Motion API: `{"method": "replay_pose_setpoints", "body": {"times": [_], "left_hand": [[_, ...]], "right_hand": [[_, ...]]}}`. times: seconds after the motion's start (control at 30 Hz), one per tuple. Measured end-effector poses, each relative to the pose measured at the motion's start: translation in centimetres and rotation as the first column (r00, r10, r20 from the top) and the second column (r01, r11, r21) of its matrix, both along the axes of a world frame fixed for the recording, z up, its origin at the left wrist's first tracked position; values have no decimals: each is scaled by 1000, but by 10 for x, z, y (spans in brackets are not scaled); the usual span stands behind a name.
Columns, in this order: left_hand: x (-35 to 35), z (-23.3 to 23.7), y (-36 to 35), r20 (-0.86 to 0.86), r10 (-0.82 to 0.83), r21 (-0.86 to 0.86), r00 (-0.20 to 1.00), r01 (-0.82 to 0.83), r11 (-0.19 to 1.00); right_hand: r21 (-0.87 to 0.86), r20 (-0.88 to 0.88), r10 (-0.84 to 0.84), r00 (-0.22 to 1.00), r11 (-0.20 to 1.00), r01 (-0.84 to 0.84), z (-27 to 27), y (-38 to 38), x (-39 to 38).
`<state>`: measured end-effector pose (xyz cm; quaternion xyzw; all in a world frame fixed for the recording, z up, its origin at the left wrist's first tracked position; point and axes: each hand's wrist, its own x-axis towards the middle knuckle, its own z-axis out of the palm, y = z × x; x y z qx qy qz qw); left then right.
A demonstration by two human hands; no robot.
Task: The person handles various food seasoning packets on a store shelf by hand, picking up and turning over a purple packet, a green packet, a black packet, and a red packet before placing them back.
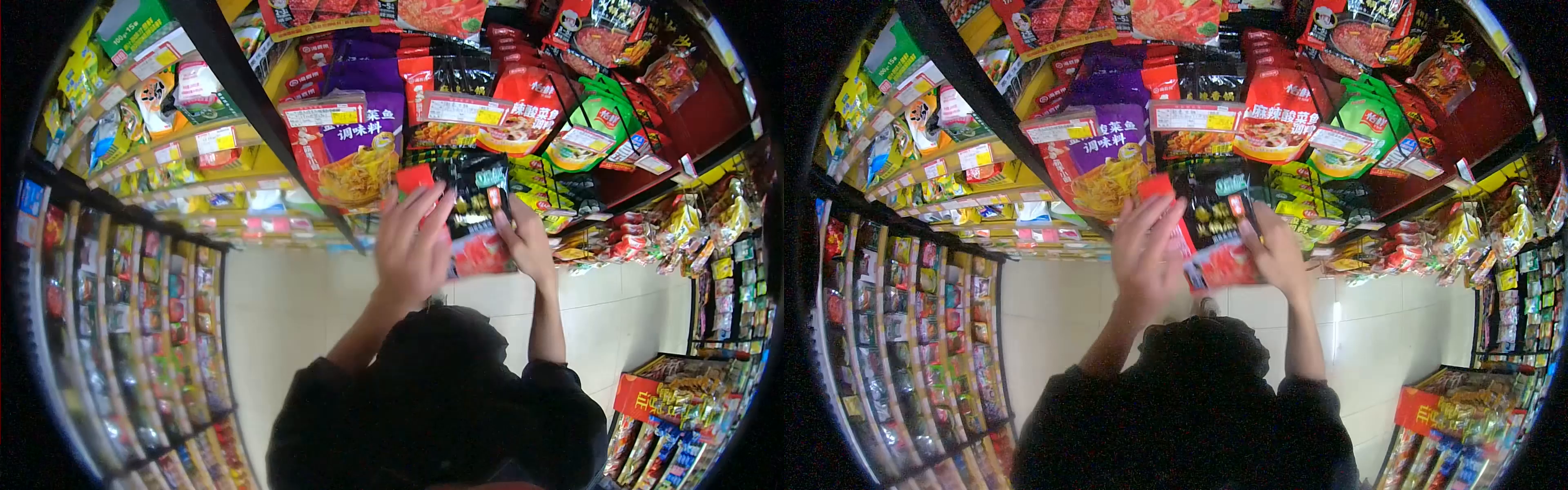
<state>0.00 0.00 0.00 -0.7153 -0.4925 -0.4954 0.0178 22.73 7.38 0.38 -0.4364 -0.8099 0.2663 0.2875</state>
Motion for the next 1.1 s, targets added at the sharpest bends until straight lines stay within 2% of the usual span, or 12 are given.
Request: {"method": "replay_pose_setpoints", "body": {"times": [0.03,0.07,0.1,0.17,0.27,0.47,0.57,0.63,0.83,0.93,1.1], "left_hand": [[9,12,10,-81,72,-24,994,-75,997],[14,18,20,-148,104,-83,984,-117,990],[34,9,38,-179,132,-115,975,-154,981],[36,8,61,-251,166,-76,954,-190,979],[37,14,84,-257,234,52,938,-229,972],[31,12,115,-210,335,194,918,-297,935],[29,0,123,-189,312,211,931,-271,939],[32,-4,121,-184,310,201,933,-273,941],[36,-5,122,-231,301,192,925,-260,946],[39,-3,124,-168,312,223,935,-272,936],[45,5,121,-210,349,222,913,-303,927]], "right_hand": [[11,-50,-72,996,997,73,3,0,-16],[102,-58,-79,995,991,84,4,5,-28],[7,-18,-145,989,989,145,5,14,-20],[67,-241,-104,965,990,124,-3,33,-30],[215,-448,-19,894,968,128,0,52,-45],[136,-400,-50,915,984,113,3,69,-50],[188,-381,-48,923,974,129,-6,71,-51],[131,-338,-73,938,984,123,-6,68,-48],[169,-326,-53,944,979,114,-14,81,-43],[160,-290,-47,956,982,97,-15,84,-39],[137,-355,-33,934,987,87,-5,80,-35]]}}
